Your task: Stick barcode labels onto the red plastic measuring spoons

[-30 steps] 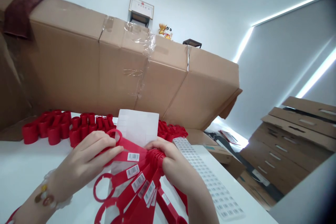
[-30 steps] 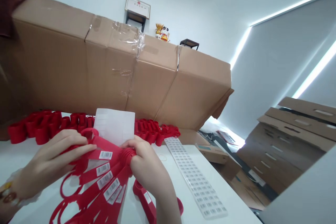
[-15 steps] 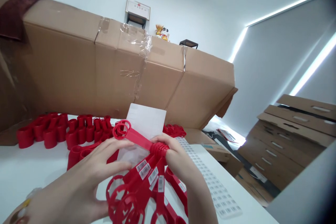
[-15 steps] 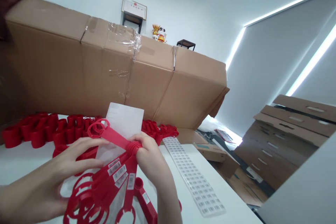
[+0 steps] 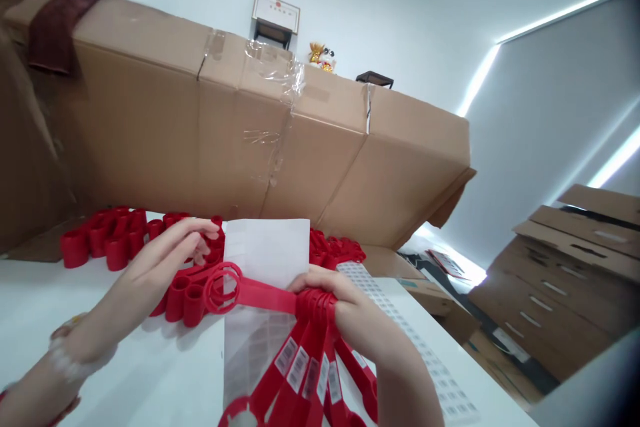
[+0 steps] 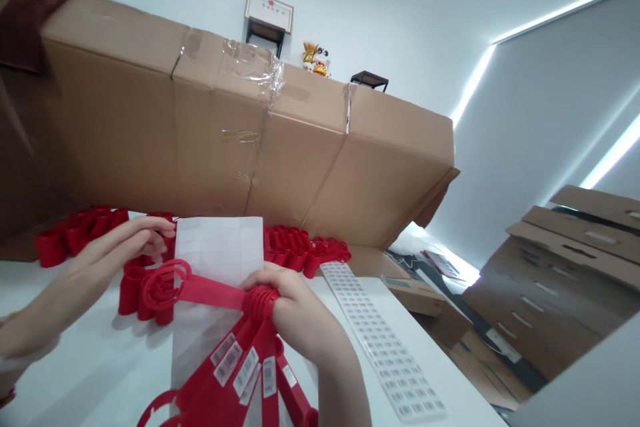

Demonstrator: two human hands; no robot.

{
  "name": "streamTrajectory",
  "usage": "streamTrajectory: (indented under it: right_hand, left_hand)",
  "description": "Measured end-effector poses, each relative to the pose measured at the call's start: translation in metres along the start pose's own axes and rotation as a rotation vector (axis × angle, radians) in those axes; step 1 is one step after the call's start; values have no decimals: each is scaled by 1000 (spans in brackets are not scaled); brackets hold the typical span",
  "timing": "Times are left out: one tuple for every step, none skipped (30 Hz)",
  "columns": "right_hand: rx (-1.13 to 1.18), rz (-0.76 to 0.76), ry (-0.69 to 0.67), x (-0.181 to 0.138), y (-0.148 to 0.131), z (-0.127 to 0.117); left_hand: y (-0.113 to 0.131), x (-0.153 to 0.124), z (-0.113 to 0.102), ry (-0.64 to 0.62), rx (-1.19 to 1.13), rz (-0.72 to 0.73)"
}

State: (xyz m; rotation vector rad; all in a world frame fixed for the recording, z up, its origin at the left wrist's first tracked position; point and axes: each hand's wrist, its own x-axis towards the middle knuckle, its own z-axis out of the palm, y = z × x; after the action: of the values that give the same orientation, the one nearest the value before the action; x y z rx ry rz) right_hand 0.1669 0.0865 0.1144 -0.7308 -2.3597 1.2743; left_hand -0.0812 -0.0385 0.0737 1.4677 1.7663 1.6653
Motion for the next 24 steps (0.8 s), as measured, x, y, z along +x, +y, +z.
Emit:
streamTrajectory:
  right_hand:
    - [16, 2, -16, 2, 1, 1]
    - [29, 7, -30, 3, 2, 2]
    - [37, 14, -40, 5, 4, 3]
    - [40, 21, -48, 6, 5, 4]
    - [45, 26, -51, 7, 6, 5]
    - [48, 29, -57, 8, 6, 6]
    - [52, 30, -62, 9, 6, 7]
    - [55, 30, -68, 10, 6, 8]
    - [55, 27, -73, 10, 5, 8]
    - [54, 23, -75, 9, 4, 9]
    - [48, 16, -78, 9, 2, 10]
    - [42, 8, -83, 8, 1, 10]
    - [38, 2, -87, 7, -1, 11]
    - [35, 2, -90, 6, -2, 11]
    - [32, 9, -89, 5, -3, 11]
    - [33, 17, -84, 4, -3, 10]
    - [38, 26, -77, 3, -3, 10]
    - [47, 31, -67, 2, -3, 9]
    - [54, 32, -58, 2, -3, 8]
    - [60, 31, -47, 2, -2, 8]
    - [62, 30, -35, 2, -2, 7]
    - [60, 34, -25, 2, -2, 7]
    - [54, 40, -16, 2, -1, 6]
    - [47, 47, -9, 2, -1, 6]
  left_hand:
    - [-2, 1, 3, -35, -127, -81]
    - [-4, 2, 6, -90, -250, -144]
    - [-6, 3, 8, -144, -364, -185]
    - [-8, 3, 10, -187, -463, -218]
    - [-10, 3, 12, -218, -543, -240]
    - [-11, 3, 14, -237, -600, -256]
    - [-11, 4, 15, -249, -637, -266]
    - [-10, 4, 16, -257, -653, -272]
    - [-9, 4, 16, -259, -654, -276]
    - [-8, 4, 17, -254, -646, -281]
    - [-7, 4, 17, -241, -636, -287]
    - [-5, 5, 18, -226, -625, -291]
    - [-5, 5, 18, -215, -613, -290]
    - [-4, 5, 19, -205, -602, -289]
    - [-5, 5, 19, -199, -597, -289]
    - [-5, 6, 20, -196, -600, -289]
    - [-6, 6, 20, -193, -611, -291]
    - [-7, 7, 19, -191, -624, -295]
    - [-8, 7, 18, -188, -637, -294]
    - [-8, 8, 17, -188, -643, -290]
    - [-9, 9, 16, -189, -641, -280]
    - [-9, 9, 14, -185, -630, -271]
    - [-8, 10, 13, -173, -614, -262]
    - [-9, 11, 12, -148, -601, -256]
